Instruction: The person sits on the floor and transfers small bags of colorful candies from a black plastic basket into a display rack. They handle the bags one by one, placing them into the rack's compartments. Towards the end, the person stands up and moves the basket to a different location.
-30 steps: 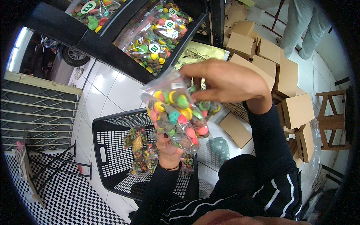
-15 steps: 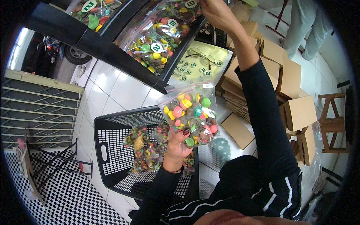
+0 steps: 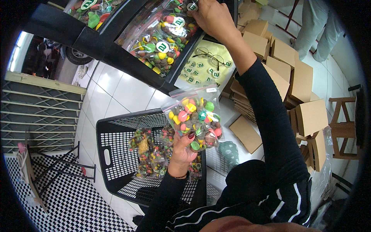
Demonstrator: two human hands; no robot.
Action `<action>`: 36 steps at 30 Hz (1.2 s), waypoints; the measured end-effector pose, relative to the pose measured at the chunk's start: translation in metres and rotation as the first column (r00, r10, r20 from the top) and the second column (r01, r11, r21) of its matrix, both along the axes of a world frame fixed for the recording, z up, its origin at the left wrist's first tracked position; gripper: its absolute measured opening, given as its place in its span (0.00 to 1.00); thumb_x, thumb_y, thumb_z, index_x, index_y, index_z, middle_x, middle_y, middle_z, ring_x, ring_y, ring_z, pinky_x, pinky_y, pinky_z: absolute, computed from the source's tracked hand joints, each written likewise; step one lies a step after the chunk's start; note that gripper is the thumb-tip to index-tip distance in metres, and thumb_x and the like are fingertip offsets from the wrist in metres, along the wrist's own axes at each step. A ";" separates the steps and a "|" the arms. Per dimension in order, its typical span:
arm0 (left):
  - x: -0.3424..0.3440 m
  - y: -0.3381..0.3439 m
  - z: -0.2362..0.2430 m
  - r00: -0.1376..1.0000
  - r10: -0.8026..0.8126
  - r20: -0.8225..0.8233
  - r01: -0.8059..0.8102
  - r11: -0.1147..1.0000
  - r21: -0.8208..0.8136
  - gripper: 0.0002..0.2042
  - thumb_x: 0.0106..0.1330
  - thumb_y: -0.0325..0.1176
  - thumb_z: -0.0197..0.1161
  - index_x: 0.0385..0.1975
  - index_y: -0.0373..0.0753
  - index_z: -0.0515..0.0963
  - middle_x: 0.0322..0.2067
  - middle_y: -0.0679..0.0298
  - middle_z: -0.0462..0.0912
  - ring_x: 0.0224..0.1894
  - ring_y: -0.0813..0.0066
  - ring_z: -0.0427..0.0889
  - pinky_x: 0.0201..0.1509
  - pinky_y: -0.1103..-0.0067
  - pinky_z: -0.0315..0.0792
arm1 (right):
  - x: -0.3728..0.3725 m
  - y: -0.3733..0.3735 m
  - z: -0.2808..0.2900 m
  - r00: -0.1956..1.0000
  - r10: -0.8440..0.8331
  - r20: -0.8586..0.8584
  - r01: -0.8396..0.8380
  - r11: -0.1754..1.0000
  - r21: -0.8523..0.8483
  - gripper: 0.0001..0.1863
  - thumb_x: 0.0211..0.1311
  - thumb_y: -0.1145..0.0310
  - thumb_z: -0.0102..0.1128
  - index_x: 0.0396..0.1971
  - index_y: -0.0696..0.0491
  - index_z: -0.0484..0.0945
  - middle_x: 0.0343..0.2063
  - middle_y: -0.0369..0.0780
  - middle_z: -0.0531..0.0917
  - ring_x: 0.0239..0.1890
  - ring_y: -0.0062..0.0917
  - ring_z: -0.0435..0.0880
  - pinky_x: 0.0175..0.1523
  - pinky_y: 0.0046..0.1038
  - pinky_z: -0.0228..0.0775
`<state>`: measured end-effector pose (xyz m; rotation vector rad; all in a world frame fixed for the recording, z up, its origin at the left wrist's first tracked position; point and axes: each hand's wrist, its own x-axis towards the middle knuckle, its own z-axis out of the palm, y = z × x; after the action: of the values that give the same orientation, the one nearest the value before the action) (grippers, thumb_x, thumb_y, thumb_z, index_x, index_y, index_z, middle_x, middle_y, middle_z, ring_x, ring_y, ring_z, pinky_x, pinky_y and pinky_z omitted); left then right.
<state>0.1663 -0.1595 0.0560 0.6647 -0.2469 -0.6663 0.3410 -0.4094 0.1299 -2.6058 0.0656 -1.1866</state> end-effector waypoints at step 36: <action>-0.018 0.019 0.074 0.946 0.183 0.266 -0.205 0.977 0.058 0.25 0.67 0.30 0.48 0.63 0.36 0.51 0.56 0.50 0.67 0.59 0.52 0.68 0.59 0.61 0.68 | -0.112 -0.007 0.132 0.772 0.428 0.471 -0.632 0.439 0.638 0.19 0.63 0.66 0.57 0.50 0.60 0.68 0.39 0.39 0.79 0.40 0.18 0.77 0.44 0.21 0.71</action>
<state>0.1487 -0.1408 0.1302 0.8475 -0.3916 -0.4004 0.2288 -0.4164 0.2614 -1.5005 -0.2461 -0.9152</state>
